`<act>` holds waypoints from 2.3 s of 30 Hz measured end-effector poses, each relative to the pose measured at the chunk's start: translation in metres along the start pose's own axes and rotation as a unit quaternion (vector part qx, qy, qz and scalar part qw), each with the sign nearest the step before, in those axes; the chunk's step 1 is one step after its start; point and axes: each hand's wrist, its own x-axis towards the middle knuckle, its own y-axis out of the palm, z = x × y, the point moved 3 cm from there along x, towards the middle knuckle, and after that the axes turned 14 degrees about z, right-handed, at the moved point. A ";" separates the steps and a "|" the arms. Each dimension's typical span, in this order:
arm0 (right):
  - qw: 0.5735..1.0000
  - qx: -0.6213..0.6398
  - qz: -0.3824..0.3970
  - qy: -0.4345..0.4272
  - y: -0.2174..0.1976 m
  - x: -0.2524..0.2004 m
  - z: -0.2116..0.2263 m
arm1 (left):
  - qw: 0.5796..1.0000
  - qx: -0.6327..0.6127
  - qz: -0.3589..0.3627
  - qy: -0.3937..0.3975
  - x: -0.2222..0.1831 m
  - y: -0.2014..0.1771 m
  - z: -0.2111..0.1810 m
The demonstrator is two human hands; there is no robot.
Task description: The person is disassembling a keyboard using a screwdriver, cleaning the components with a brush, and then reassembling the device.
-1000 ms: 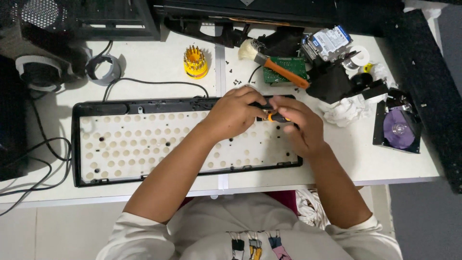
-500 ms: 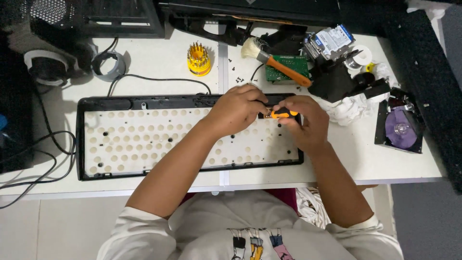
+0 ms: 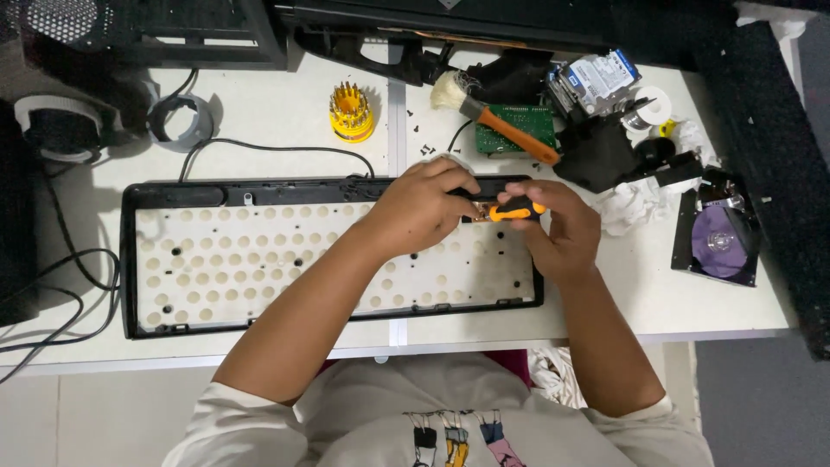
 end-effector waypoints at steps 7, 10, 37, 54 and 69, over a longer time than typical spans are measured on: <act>0.999 -0.004 -0.006 -0.037 0.011 0.010 0.005 | 0.999 0.036 0.009 -0.002 0.001 0.000 0.000; 0.999 -0.037 -0.035 -0.019 0.009 -0.001 -0.005 | 0.999 0.036 0.008 0.000 0.002 -0.003 -0.004; 0.979 -0.041 -0.191 0.058 -0.017 -0.016 -0.028 | 1.000 0.020 0.011 0.000 0.002 -0.004 -0.004; 0.994 0.032 -0.102 0.007 0.011 -0.005 -0.011 | 1.000 0.012 0.006 -0.001 0.002 -0.005 -0.005; 0.999 0.000 -0.046 -0.022 0.013 -0.006 -0.011 | 1.000 0.021 0.000 -0.009 0.002 -0.001 -0.004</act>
